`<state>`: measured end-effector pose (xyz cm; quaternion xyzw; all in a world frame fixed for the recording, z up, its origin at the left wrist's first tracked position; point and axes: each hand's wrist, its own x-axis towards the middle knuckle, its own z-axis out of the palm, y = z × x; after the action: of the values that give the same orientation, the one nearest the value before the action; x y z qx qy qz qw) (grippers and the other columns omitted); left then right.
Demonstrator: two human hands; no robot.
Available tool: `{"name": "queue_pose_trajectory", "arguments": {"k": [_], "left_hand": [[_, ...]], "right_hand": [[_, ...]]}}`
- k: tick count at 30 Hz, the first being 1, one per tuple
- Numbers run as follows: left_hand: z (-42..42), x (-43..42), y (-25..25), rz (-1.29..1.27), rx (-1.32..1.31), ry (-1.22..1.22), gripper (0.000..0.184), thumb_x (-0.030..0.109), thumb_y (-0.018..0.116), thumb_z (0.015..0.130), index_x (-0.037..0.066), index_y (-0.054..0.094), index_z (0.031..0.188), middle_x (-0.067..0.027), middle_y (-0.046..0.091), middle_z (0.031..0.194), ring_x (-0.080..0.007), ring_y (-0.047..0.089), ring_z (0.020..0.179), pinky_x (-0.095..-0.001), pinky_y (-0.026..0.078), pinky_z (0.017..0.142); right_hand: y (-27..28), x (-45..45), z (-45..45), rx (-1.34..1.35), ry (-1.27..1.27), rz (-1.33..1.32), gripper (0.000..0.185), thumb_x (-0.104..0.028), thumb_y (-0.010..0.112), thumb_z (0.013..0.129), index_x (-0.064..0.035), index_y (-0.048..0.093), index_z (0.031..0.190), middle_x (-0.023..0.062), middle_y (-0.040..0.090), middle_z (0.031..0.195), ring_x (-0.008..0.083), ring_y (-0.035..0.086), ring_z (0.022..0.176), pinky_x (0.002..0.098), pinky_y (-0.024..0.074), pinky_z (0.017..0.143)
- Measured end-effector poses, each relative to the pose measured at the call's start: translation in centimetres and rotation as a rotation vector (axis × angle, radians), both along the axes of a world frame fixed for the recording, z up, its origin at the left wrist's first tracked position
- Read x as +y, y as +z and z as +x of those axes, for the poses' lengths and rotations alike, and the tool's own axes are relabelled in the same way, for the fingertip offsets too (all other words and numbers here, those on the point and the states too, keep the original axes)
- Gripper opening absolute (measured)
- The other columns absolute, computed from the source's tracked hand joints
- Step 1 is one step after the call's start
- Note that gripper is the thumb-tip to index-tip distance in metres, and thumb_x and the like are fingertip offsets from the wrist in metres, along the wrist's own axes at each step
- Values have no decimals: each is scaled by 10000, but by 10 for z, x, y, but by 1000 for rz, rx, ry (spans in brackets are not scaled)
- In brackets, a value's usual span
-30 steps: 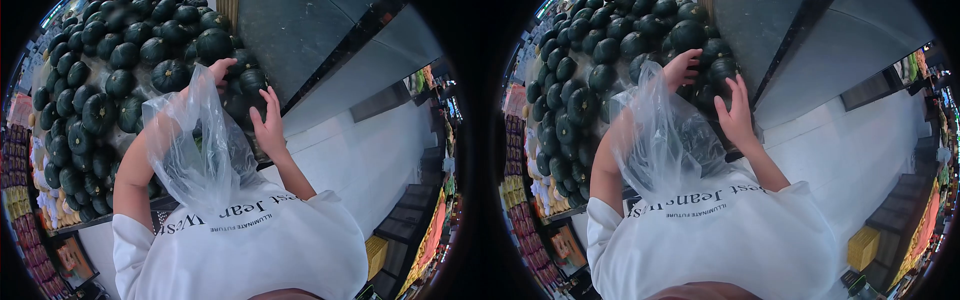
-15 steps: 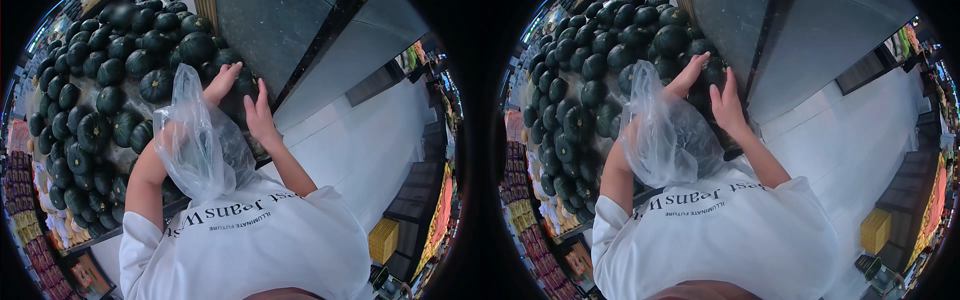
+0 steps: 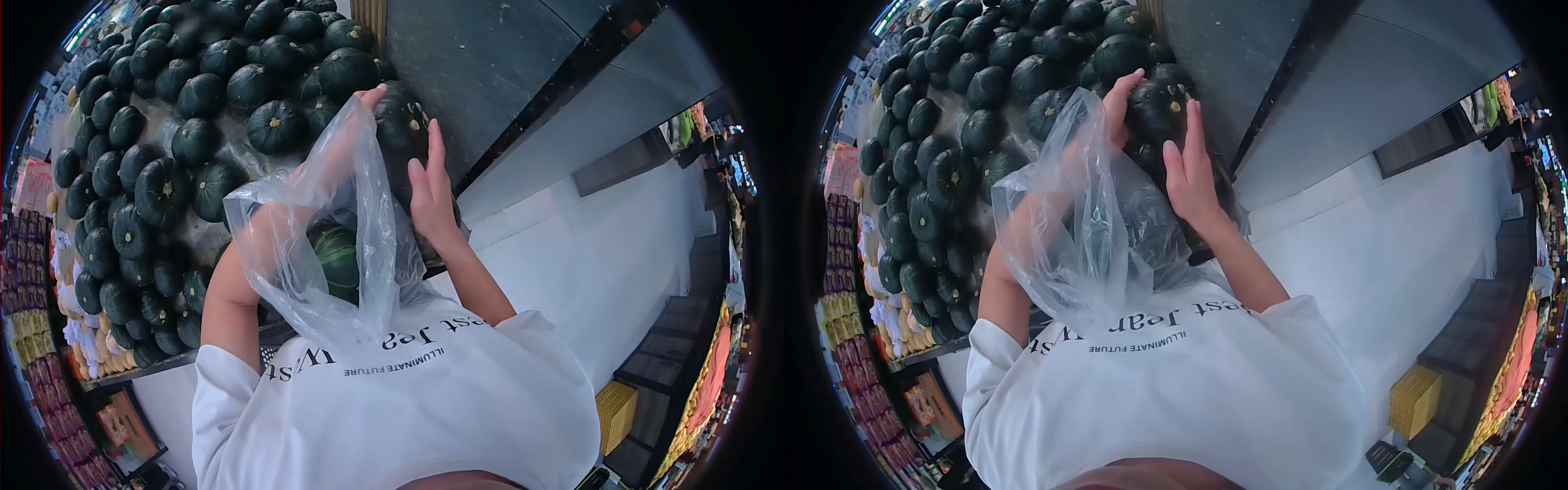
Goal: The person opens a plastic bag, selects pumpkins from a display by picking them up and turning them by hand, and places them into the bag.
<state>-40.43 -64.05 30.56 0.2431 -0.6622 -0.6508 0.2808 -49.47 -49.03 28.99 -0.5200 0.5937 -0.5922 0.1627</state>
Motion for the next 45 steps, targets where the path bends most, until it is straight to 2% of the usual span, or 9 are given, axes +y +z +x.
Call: {"name": "queue_pose_trajectory", "arguments": {"k": [2, 5, 8, 10, 15, 25, 32, 42, 45], "left_hand": [[32, 16, 24, -182, 99, -98, 624, -52, 562, 817, 95, 352, 1386, -102, 463, 1214, -241, 474, 1034, -351, 394, 951], [47, -1, 22, -515, 6, -116, 652, -18, 626, 792, 139, 364, 1368, -90, 548, 1142, -205, 440, 1106, -331, 423, 941], [67, -2, 31, -488, -21, -11, 680, 5, 694, 762, 137, 356, 1338, -83, 592, 1079, -170, 485, 1116, -322, 471, 881], [74, 25, 52, 360, 316, 180, 705, 12, 716, 745, 135, 349, 1335, -95, 572, 1107, -174, 529, 1083, -327, 482, 866], [102, 49, 53, -8, 254, 450, 817, 30, 763, 664, 107, 324, 1349, -90, 480, 1210, -188, 546, 1070, -324, 467, 906], [111, 43, 23, -56, 381, 598, 792, 26, 774, 660, 92, 348, 1325, -96, 464, 1234, -190, 527, 1097, -319, 460, 927], [111, 30, 3, -92, 336, 597, 754, 32, 754, 677, 98, 377, 1326, -102, 460, 1258, -203, 466, 1180, -319, 390, 993], [111, 33, 0, 39, 556, 355, 523, 210, 584, 901, 95, 355, 1357, -104, 454, 1258, -204, 534, 1129, -300, 461, 941], [110, 34, 1, -2, 490, 367, 507, 219, 566, 915, 98, 354, 1359, -100, 460, 1244, -200, 544, 1118, -296, 475, 922]], "right_hand": [[8, -3, 5, 5, 58, -73, 635, -160, 399, 932, 74, 124, 1454, 275, 171, 1512, 390, 163, 1419, 410, 141, 1152], [19, -10, 8, 117, 150, -174, 646, -161, 404, 923, 73, 124, 1456, 275, 156, 1518, 395, 154, 1420, 420, 127, 1154], [30, -16, 14, 209, 251, -226, 640, -160, 415, 923, 69, 145, 1456, 271, 145, 1524, 398, 143, 1423, 435, 119, 1152], [31, -22, 21, 230, 318, -264, 631, -159, 423, 924, 66, 165, 1455, 267, 140, 1527, 399, 136, 1425, 442, 117, 1151], [34, -35, 39, 253, 446, -335, 613, -172, 442, 932, 28, 205, 1461, 258, 132, 1534, 410, 122, 1426, 449, 109, 1149], [70, -67, 47, 460, 316, -380, 628, -202, 471, 923, 8, 229, 1463, 254, 126, 1535, 422, 77, 1430, 517, 43, 1137], [49, -77, 68, 842, 334, -225, 613, -197, 531, 864, -2, 353, 1417, 190, 285, 1499, 420, 195, 1399, 575, 74, 1125], [46, -56, 82, 836, 316, -307, 386, -206, 659, 760, -83, 617, 1124, 83, 467, 1372, 379, 271, 1378, 677, 96, 1077], [45, -53, 81, 805, 362, -278, 352, -212, 597, 818, -83, 620, 1145, 67, 451, 1406, 378, 236, 1397, 663, 70, 1085]]}}
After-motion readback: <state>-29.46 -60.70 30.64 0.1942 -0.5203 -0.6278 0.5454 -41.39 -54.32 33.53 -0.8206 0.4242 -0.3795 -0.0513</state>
